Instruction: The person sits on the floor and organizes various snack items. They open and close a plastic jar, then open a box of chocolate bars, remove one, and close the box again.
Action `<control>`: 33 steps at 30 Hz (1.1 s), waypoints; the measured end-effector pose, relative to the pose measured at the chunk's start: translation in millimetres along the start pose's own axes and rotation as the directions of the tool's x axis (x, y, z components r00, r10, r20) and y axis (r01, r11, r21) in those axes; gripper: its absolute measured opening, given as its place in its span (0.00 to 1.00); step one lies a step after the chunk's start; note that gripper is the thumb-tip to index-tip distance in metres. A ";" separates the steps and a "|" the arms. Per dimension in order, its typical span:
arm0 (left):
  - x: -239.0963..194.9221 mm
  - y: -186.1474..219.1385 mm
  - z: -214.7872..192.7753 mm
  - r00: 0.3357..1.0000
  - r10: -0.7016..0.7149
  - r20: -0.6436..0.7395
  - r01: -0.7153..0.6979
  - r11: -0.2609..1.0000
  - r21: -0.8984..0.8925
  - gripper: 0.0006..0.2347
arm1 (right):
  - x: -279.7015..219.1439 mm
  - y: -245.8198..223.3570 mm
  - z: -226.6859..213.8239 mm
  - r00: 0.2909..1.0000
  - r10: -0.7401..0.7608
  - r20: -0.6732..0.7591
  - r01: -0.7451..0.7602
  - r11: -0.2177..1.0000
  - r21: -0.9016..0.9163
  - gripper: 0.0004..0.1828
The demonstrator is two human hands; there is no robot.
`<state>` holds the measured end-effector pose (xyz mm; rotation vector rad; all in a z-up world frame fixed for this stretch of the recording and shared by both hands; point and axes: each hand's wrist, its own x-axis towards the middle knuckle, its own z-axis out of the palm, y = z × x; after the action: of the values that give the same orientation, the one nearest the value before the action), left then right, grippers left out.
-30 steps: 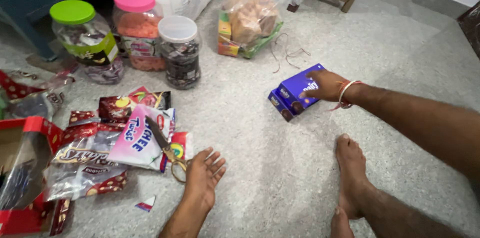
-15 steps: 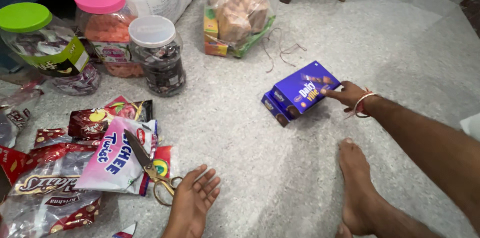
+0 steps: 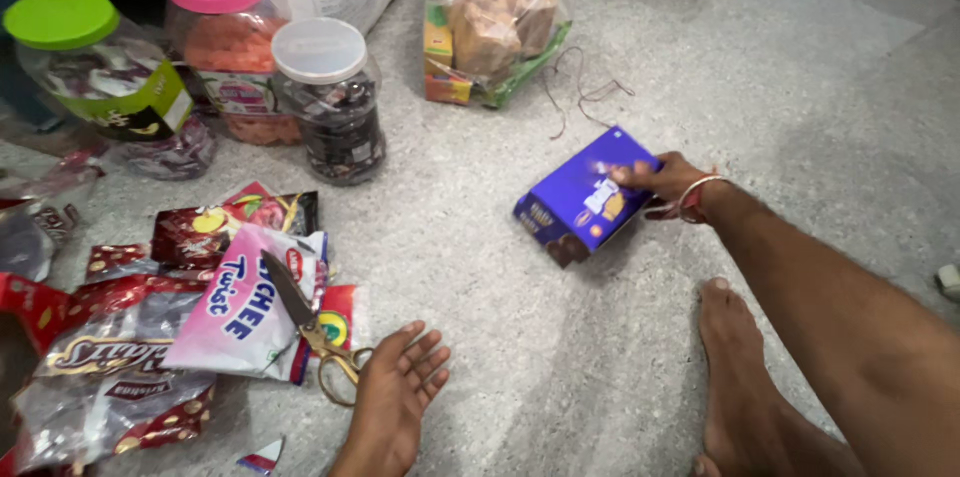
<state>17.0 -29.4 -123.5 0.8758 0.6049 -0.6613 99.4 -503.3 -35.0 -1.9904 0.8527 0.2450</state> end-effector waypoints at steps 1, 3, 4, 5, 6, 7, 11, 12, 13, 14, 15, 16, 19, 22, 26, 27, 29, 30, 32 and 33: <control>-0.4 -0.2 0.3 1.000 0.000 -0.003 0.000 1.000 0.004 0.19 | -4.9 -4.7 6.5 0.999 -0.014 0.029 0.017 0.997 -0.082 0.43; -1.3 -0.7 -0.5 0.999 0.049 -0.014 -0.048 0.998 0.038 0.20 | -16.2 -15.2 26.6 0.995 -0.022 0.095 0.042 0.974 -0.221 0.45; -1.4 -1.0 0.4 0.997 0.075 -0.015 -0.074 0.996 0.051 0.20 | -23.1 -22.4 37.7 0.992 -0.015 0.125 0.050 0.959 -0.281 0.47; -2.2 -1.8 0.9 0.991 0.132 -0.011 -0.131 0.987 0.097 0.20 | -31.5 -28.9 48.2 0.988 -0.007 0.152 0.059 0.939 -0.340 0.48; -3.2 -3.0 1.5 0.983 0.186 -0.003 -0.184 0.972 0.146 0.21 | -42.4 -32.3 59.1 0.983 -0.009 0.184 0.088 0.900 -0.428 0.48; -4.3 -4.8 2.6 0.971 0.239 0.006 -0.236 0.952 0.194 0.22 | -54.2 -34.3 71.3 0.977 -0.008 0.215 0.119 0.851 -0.511 0.50; -11.6 -15.9 10.6 0.897 0.440 0.033 -0.422 0.835 0.353 0.24 | -104.7 -39.6 122.8 0.926 -0.054 0.374 0.290 0.737 -0.611 0.49; -14.5 -21.0 13.9 0.857 0.514 0.038 -0.490 0.790 0.369 0.25 | -118.3 -40.0 132.1 0.918 -0.052 0.393 0.300 0.739 -0.604 0.47; -16.9 -23.9 15.7 0.810 0.585 0.043 -0.554 0.739 0.384 0.26 | -131.7 -40.6 140.6 0.910 -0.051 0.411 0.311 0.740 -0.597 0.44; -19.6 -25.3 14.6 0.751 0.660 0.026 -0.588 0.650 0.482 0.26 | -146.3 -39.9 144.7 0.904 -0.044 0.426 0.315 0.743 -0.591 0.42; -21.8 -23.8 11.6 0.682 0.731 0.019 -0.606 0.551 0.574 0.27 | -160.1 -39.9 145.3 0.874 -0.042 0.484 0.356 0.733 -0.579 0.42; -23.9 -21.1 8.9 0.608 0.794 0.023 -0.604 0.443 0.662 0.28 | -173.8 -39.6 145.2 0.841 -0.038 0.540 0.395 0.726 -0.563 0.42; -26.3 -7.8 5.0 0.643 0.765 0.031 -0.600 0.478 0.642 0.29 | -206.7 -42.6 140.6 0.856 0.057 0.514 0.298 0.758 -0.581 0.45; -33.2 -4.2 8.6 0.622 0.781 0.062 -0.610 0.433 0.664 0.28 | -226.5 -41.8 125.7 0.867 0.055 0.495 0.246 0.817 -0.522 0.54; -39.3 0.1 12.4 0.618 0.778 0.112 -0.603 0.378 0.703 0.27 | -233.6 -23.8 121.8 0.913 -0.093 0.397 0.254 0.892 -0.374 0.57; -39.2 2.1 12.0 0.587 0.797 0.144 -0.623 0.330 0.709 0.26 | -235.8 -14.4 127.1 0.914 -0.205 0.351 0.332 0.875 -0.353 0.55; -37.1 7.6 12.4 0.570 0.807 0.153 -0.650 0.330 0.685 0.25 | -234.2 -3.8 135.6 0.866 -0.426 0.261 0.495 0.801 -0.336 0.51; -35.5 10.5 11.9 0.591 0.795 0.139 -0.655 0.372 0.657 0.24 | -230.2 -2.6 137.5 0.873 -0.423 0.242 0.486 0.788 -0.378 0.52; -33.1 13.5 10.3 0.620 0.776 0.118 -0.657 0.431 0.619 0.24 | -221.2 -3.5 138.4 0.888 -0.416 0.194 0.458 0.764 -0.456 0.56; -32.2 14.0 9.8 0.629 0.769 0.109 -0.654 0.448 0.609 0.23 | -215.7 -6.7 136.2 0.892 -0.404 0.202 0.451 0.787 -0.420 0.53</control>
<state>8.3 -22.3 -88.8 1.6944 0.0999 0.0622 -33.9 -288.4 -1.5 -2.5282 0.2598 0.2986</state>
